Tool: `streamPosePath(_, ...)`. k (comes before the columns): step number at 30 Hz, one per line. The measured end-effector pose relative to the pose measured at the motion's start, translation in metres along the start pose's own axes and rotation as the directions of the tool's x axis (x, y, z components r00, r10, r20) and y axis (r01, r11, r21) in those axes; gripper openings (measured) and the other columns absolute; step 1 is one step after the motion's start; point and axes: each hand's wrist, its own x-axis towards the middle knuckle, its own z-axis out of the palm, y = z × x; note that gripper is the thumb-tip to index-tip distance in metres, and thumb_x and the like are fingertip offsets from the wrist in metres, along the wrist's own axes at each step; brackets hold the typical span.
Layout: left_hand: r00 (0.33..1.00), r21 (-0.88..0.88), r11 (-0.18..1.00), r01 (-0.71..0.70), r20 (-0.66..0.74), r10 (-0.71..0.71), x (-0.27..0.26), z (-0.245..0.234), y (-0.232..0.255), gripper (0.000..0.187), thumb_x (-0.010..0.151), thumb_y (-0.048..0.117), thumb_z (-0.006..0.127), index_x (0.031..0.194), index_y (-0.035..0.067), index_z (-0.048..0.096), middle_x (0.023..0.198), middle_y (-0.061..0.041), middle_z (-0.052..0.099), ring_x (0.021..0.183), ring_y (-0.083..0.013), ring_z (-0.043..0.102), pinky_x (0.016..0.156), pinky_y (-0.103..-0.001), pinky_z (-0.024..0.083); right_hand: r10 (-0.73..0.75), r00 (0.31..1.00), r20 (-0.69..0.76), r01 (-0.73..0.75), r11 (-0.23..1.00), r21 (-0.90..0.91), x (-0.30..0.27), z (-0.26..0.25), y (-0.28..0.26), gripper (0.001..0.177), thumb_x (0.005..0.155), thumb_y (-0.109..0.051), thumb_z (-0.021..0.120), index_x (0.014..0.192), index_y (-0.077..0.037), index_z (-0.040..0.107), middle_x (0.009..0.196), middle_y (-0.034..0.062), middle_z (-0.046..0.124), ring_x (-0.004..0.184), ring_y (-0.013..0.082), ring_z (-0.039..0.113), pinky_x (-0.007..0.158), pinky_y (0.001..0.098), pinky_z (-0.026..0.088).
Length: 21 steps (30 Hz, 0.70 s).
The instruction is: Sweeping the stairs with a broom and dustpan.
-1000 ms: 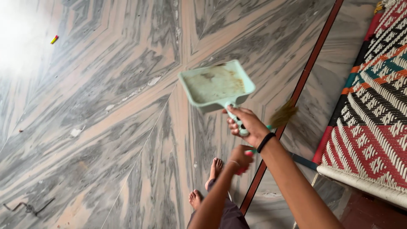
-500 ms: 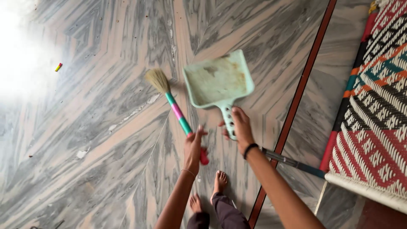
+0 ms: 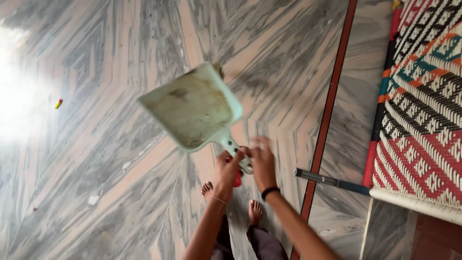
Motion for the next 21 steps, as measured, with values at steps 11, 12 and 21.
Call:
streamPosePath(11, 0.983, 0.143, 0.988, -0.048, 0.181, 0.022, 0.011, -0.025, -0.027, 0.029, 0.092, 0.026, 0.072, 0.088, -0.003, 0.07, 0.071, -0.003, 0.064, 0.063, -0.0091, 0.057, 0.056, -0.027, 0.045, 0.254, 0.643, 0.722, -0.614, 0.734, 0.289, 0.083, 0.005, 0.099, 0.026, 0.101, -0.024, 0.064, 0.119, -0.005, 0.062, 0.106, 0.0048, 0.071, 0.092, 0.0145, 0.069, 0.086, 0.0313, 0.058)
streamPosePath(12, 0.976, 0.101, 0.994, -0.032, 0.218, 0.01, 0.01, -0.029, -0.017, 0.027, 0.093, 0.025, 0.071, 0.088, -0.001, 0.069, 0.072, -0.003, 0.066, 0.062, -0.0092, 0.057, 0.056, -0.027, 0.045, 0.232, 0.691, 0.684, -0.558, 0.773, 0.301, 0.089, 0.011, 0.113, 0.024, 0.1, -0.022, 0.065, 0.118, -0.005, 0.062, 0.103, 0.0038, 0.07, 0.089, 0.0142, 0.069, 0.083, 0.0324, 0.058)
streamPosePath(21, 0.968, -0.157, 0.957, 0.244, 0.096, -0.232, 0.023, -0.065, 0.037, 0.023, 0.092, 0.027, 0.061, 0.095, 0.005, 0.064, 0.087, -0.007, 0.07, 0.079, -0.0236, 0.077, 0.063, -0.036, 0.063, 0.28, 0.954, 0.108, -0.276, 0.677, 0.682, 0.106, -0.041, 0.163, 0.021, 0.096, -0.024, 0.067, 0.103, -0.008, 0.057, 0.078, 0.0052, 0.058, 0.057, 0.0151, 0.056, 0.052, 0.0317, 0.05)
